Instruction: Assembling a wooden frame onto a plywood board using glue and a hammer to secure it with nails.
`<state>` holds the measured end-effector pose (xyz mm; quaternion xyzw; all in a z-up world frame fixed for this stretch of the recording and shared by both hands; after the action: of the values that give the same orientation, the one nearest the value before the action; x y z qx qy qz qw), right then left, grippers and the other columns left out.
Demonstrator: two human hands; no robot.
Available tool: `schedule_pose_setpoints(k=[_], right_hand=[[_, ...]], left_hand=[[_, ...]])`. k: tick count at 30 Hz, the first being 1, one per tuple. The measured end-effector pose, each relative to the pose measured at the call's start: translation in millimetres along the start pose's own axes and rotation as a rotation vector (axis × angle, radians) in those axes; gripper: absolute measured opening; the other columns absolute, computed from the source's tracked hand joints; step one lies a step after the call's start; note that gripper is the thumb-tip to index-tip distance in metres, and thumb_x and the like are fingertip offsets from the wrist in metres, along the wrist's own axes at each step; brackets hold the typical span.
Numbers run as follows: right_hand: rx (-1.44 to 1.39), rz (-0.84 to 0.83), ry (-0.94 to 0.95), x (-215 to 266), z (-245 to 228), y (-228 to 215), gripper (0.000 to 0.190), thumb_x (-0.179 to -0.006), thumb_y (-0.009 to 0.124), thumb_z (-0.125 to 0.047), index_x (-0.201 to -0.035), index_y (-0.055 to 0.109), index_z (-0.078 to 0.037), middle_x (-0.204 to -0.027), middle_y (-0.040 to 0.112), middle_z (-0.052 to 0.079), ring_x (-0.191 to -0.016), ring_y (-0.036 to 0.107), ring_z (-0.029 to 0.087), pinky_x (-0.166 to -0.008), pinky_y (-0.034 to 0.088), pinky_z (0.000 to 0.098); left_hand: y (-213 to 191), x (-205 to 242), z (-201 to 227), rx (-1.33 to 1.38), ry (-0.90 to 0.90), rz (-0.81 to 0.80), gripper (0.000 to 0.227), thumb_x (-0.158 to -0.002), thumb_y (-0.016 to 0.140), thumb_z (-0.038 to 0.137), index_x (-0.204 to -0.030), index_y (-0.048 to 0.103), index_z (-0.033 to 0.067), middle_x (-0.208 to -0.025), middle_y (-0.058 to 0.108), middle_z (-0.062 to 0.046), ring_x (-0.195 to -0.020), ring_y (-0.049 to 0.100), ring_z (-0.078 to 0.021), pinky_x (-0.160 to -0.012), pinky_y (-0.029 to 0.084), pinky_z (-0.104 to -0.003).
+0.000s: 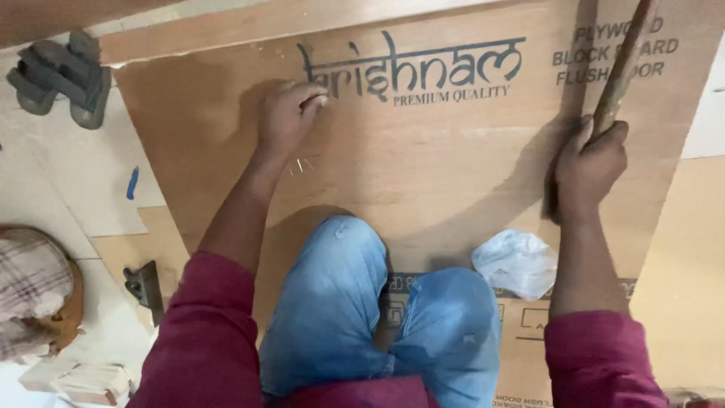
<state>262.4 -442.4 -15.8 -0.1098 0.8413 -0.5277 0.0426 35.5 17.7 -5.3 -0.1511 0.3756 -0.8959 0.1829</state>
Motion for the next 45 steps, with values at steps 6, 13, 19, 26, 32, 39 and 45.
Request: schedule_pose_setpoints(k=[6, 13, 19, 26, 32, 39, 45], right_hand=[[-0.017, 0.012, -0.076, -8, 10, 7, 0.025, -0.113, 0.06, -0.018, -0.107, 0.054, 0.005, -0.092, 0.069, 0.027, -0.085, 0.069, 0.048, -0.074, 0.052, 0.0541], [-0.031, 0.03, -0.091, -5, 6, 9, 0.025, -0.112, 0.06, -0.02, -0.109, 0.055, 0.005, -0.092, 0.07, 0.026, -0.085, 0.069, 0.047, -0.075, 0.052, 0.0534], [-0.053, 0.12, -0.076, -5, 23, 7, 0.035, -0.115, 0.066, -0.029, -0.108, 0.059, 0.005, -0.09, 0.065, 0.029, -0.082, 0.065, 0.046, -0.07, 0.052, 0.0502], [-0.136, 0.152, 0.305, 6, 16, -18, 0.034, -0.108, 0.06, -0.033, -0.104, 0.059, 0.001, -0.086, 0.069, 0.029, -0.082, 0.069, 0.048, -0.069, 0.052, 0.0523], [-0.138, 0.161, 0.426, 11, 30, -16, 0.037, -0.108, 0.057, -0.036, -0.105, 0.059, 0.001, -0.086, 0.069, 0.029, -0.082, 0.069, 0.049, -0.067, 0.052, 0.0526], [-0.156, 0.107, 0.49, 10, 25, -15, 0.035, -0.106, 0.058, -0.035, -0.102, 0.058, -0.001, -0.079, 0.068, 0.026, -0.075, 0.07, 0.045, -0.063, 0.053, 0.0511], [-0.164, 0.037, 0.586, 5, 18, -21, 0.031, -0.105, 0.059, -0.032, -0.104, 0.057, -0.001, -0.074, 0.067, 0.024, -0.07, 0.07, 0.042, -0.061, 0.052, 0.0498]], left_hand=[[-24, 95, -27, -0.143, 0.027, 0.112, 0.014, -0.088, 0.081, 0.017, -0.1, 0.079, 0.0106, -0.099, 0.076, -0.009, -0.091, 0.072, -0.0289, -0.081, 0.057, -0.041], [7, 111, -32, -0.163, -0.05, 0.056, 0.016, -0.086, 0.082, 0.023, -0.1, 0.082, 0.0148, -0.097, 0.076, -0.009, -0.089, 0.071, -0.0294, -0.08, 0.056, -0.041], [66, 98, -37, -0.819, 0.218, -0.208, 0.014, -0.091, 0.061, 0.026, -0.093, 0.071, 0.0167, -0.096, 0.073, -0.005, -0.096, 0.07, -0.0264, -0.083, 0.057, -0.044], [102, -10, 83, -0.068, 0.227, -0.053, 0.021, -0.104, 0.064, 0.02, -0.116, 0.072, 0.0056, -0.111, 0.072, -0.017, -0.101, 0.069, -0.0371, -0.086, 0.055, -0.047], [182, -181, 234, 0.436, 0.372, -0.067, 0.032, -0.097, 0.071, 0.009, -0.129, 0.07, 0.0039, -0.115, 0.072, -0.015, -0.099, 0.073, -0.0245, -0.086, 0.06, -0.036], [306, -290, 290, 0.458, 0.496, 0.097, 0.015, -0.101, 0.079, 0.016, -0.095, 0.071, 0.005, -0.087, 0.072, -0.009, -0.08, 0.071, -0.0273, -0.071, 0.055, -0.042], [309, -287, 303, 0.468, 0.559, 0.192, 0.003, -0.098, 0.073, 0.006, -0.1, 0.072, 0.0057, -0.094, 0.074, -0.008, -0.089, 0.072, -0.0293, -0.077, 0.058, -0.04]])
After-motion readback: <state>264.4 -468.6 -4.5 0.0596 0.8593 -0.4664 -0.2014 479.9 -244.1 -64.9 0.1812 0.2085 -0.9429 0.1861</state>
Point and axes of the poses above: each hand's wrist, its own x-axis away from the middle knuckle, its own y-axis out of the palm, z = x × y, the point moved 4 cm from there along -x, towards the middle knuckle
